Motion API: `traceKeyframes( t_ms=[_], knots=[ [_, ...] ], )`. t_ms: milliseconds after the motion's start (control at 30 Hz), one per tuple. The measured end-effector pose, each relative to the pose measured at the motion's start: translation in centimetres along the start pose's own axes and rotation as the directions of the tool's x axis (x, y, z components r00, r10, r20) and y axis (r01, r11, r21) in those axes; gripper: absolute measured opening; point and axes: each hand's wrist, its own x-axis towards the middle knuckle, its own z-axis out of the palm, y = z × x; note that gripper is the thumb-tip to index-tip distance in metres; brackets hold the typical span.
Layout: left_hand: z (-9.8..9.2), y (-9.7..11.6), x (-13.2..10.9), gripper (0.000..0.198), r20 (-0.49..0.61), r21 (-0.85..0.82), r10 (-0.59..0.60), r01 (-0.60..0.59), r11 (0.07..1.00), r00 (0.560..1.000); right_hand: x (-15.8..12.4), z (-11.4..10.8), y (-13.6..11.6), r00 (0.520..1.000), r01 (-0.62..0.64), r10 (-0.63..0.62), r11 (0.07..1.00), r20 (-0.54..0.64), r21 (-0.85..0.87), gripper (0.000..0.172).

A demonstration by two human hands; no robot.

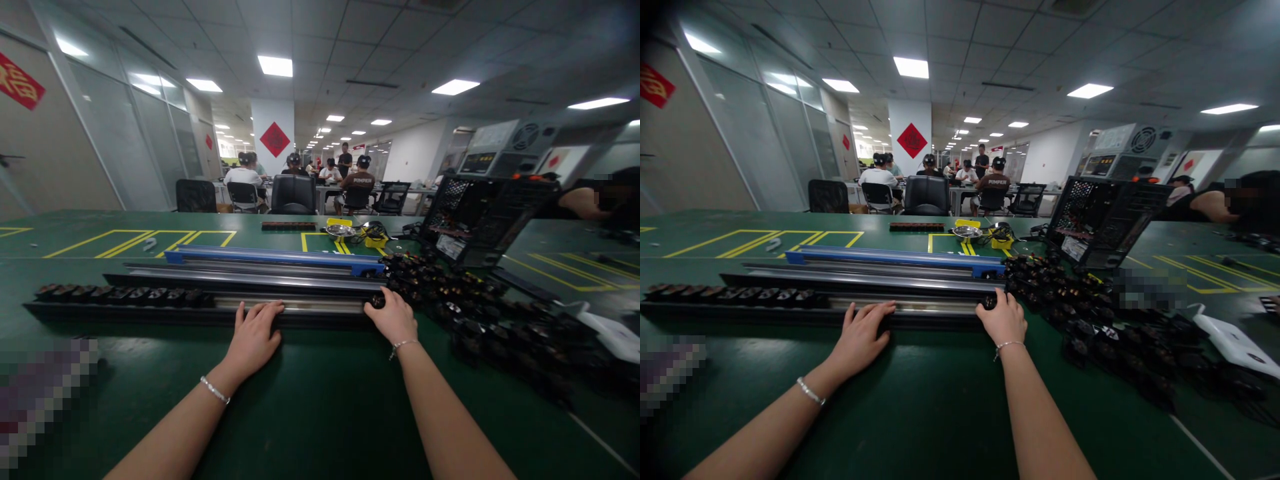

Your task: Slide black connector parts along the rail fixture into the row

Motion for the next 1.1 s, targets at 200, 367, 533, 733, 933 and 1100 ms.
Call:
traceKeyframes(
  t_ms=[200, 367, 533, 733, 933, 1100],
  knots=[
    [0.0, -0.2, 0.0, 0.043, -0.007, 0.006, 0.007, -0.007, 1.0, 1.0, 0.6, 0.3, 0.8, 0.998, 0.059, -0.058, 0.997, -0.035, 0.048, 0.063],
    [0.0, -0.1, 0.0, 0.043, -0.017, 0.011, 0.012, -0.012, 1.0, 1.0, 1.0, 0.8, 1.5, 0.988, 0.126, -0.12, 0.99, -0.096, 0.066, 0.06],
    [0.0, -0.1, 0.0, 0.044, -0.015, 0.014, 0.006, -0.005, 1.0, 1.0, 1.1, 1.2, 1.7, 0.98, 0.155, -0.143, 0.984, -0.136, 0.083, 0.058],
    [0.1, -0.2, 0.0, 0.045, -0.005, 0.018, 0.007, -0.007, 1.0, 1.0, 1.1, 1.2, 1.6, 0.978, 0.155, -0.138, 0.983, -0.158, 0.102, 0.057],
    [0.2, -0.5, 0.0, 0.044, -0.011, 0.017, 0.015, -0.014, 1.0, 1.0, 1.4, 0.8, 1.9, 0.984, 0.129, -0.111, 0.983, -0.14, 0.128, 0.057],
    [0.3, -0.6, 0.0, 0.044, -0.025, 0.021, 0.021, -0.02, 1.0, 0.999, 1.7, 0.7, 2.3, 0.988, 0.096, -0.072, 0.98, -0.134, 0.175, 0.056]
  ],
)
